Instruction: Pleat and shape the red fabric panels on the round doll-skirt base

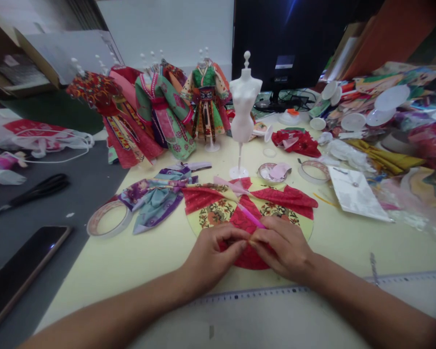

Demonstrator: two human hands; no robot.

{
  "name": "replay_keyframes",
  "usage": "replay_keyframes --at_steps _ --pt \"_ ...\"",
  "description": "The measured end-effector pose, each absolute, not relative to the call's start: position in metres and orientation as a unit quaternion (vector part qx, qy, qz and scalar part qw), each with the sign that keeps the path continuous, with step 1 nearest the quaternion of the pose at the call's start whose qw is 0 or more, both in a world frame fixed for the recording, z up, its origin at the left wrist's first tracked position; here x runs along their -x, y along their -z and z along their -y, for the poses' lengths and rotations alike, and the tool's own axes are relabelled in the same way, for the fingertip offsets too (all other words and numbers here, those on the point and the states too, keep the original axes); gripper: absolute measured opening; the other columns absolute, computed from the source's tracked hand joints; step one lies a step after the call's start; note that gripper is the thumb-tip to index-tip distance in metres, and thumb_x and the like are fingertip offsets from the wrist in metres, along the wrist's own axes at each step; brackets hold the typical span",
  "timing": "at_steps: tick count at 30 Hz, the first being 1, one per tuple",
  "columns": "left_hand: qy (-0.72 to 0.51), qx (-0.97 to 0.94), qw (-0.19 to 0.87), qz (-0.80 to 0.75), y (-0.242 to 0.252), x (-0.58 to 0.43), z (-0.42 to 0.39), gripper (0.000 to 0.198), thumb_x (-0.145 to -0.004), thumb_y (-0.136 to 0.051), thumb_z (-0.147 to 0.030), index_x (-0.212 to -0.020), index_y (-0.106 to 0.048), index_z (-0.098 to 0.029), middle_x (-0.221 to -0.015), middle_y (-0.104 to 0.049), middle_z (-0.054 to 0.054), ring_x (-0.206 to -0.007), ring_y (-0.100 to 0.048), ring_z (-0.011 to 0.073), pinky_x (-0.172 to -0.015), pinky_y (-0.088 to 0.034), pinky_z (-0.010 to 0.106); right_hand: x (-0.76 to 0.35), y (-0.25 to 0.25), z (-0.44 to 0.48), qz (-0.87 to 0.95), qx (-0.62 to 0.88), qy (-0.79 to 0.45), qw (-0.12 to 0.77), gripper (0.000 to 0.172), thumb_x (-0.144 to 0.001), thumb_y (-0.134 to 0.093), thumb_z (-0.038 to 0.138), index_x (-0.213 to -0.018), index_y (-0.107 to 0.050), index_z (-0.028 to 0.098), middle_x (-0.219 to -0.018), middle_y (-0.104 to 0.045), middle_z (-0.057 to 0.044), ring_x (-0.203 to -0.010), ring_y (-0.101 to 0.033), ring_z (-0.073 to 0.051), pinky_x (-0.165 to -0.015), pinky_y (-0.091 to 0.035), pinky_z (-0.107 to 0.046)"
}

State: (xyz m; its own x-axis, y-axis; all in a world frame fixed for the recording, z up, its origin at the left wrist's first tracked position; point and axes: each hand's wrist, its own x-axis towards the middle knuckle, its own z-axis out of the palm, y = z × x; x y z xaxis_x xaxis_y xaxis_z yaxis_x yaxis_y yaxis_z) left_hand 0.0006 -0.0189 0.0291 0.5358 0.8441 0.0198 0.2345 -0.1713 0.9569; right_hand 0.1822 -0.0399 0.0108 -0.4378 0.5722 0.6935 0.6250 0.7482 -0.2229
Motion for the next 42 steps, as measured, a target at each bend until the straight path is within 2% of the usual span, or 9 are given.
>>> replay_keyframes --at_steps 5,11,17,31,37,39,42 --pt "-0.318 -0.760 0.436 -0.361 -0.0241 -0.0002 0.0210 0.016 -0.079 -0.055 -0.016 -0.087 -0.069 -0.016 -0.076 -0.067 0.003 -0.071 -0.059 0.0123 -0.069 -0.045 0.022 -0.1832 -0.0072 0.0420 0.850 0.345 0.026 0.397 0.005 -0.078 -0.054 0.010 -0.081 -0.053 0.014 -0.073 -0.052 -0.005 -0.067 -0.048 -0.013 -0.060 -0.042 -0.025" --pt "-0.312 -0.743 0.455 -0.378 -0.0206 -0.0007 0.0216 0.024 -0.079 -0.056 -0.017 -0.101 -0.064 -0.014 -0.075 -0.068 0.003 -0.067 -0.061 0.0115 -0.065 -0.046 0.020 -0.1852 -0.0067 0.0417 0.853 0.347 0.005 0.389 0.007 -0.079 -0.052 0.010 -0.085 -0.053 0.014 -0.074 -0.051 -0.005 -0.068 -0.048 -0.014 -0.059 -0.040 -0.025" --pt "-0.314 -0.765 0.438 -0.353 -0.0226 0.0000 0.0176 0.010 -0.078 -0.058 -0.016 -0.081 -0.067 -0.013 -0.073 -0.067 0.004 -0.068 -0.059 0.0115 -0.066 -0.044 0.020 -0.1855 -0.0084 0.0428 0.857 0.342 -0.013 0.386 0.007 -0.080 -0.053 0.010 -0.085 -0.053 0.014 -0.071 -0.052 -0.005 -0.068 -0.049 -0.014 -0.059 -0.040 -0.025" --pt "-0.326 -0.818 0.356 -0.313 -0.0198 0.0012 0.0199 0.009 -0.077 -0.054 -0.011 -0.073 -0.061 -0.014 -0.062 -0.059 0.000 -0.059 -0.051 0.0086 -0.060 -0.038 0.020 -0.1829 -0.0097 0.0436 0.866 0.358 -0.051 0.346 0.005 -0.084 -0.044 0.011 -0.082 -0.046 0.015 -0.068 -0.044 -0.002 -0.062 -0.039 -0.013 -0.054 -0.031 -0.024" --pt "-0.346 -0.849 0.280 -0.284 -0.0195 0.0007 0.0218 0.010 -0.072 -0.052 -0.007 -0.067 -0.058 -0.013 -0.058 -0.055 0.000 -0.056 -0.046 0.0084 -0.058 -0.036 0.021 -0.1812 -0.0096 0.0460 0.874 0.352 -0.039 0.333 0.007 -0.084 -0.041 0.011 -0.083 -0.044 0.016 -0.070 -0.045 -0.002 -0.065 -0.040 -0.014 -0.057 -0.034 -0.025" --pt "-0.338 -0.846 0.292 -0.291 -0.0197 0.0004 0.0226 0.010 -0.071 -0.051 -0.007 -0.065 -0.057 -0.013 -0.057 -0.054 0.000 -0.055 -0.046 0.0082 -0.057 -0.036 0.020 -0.1816 -0.0095 0.0470 0.877 0.349 -0.039 0.329 0.007 -0.084 -0.041 0.011 -0.084 -0.044 0.017 -0.070 -0.045 -0.002 -0.065 -0.040 -0.014 -0.057 -0.034 -0.025" --pt "-0.312 -0.813 0.365 -0.328 -0.0215 0.0002 0.0234 0.009 -0.070 -0.051 -0.008 -0.065 -0.056 -0.014 -0.058 -0.055 -0.001 -0.054 -0.048 0.0079 -0.054 -0.036 0.019 -0.1823 -0.0097 0.0475 0.878 0.343 -0.052 0.329 0.006 -0.084 -0.041 0.011 -0.083 -0.043 0.016 -0.070 -0.045 -0.002 -0.064 -0.039 -0.014 -0.056 -0.033 -0.025"
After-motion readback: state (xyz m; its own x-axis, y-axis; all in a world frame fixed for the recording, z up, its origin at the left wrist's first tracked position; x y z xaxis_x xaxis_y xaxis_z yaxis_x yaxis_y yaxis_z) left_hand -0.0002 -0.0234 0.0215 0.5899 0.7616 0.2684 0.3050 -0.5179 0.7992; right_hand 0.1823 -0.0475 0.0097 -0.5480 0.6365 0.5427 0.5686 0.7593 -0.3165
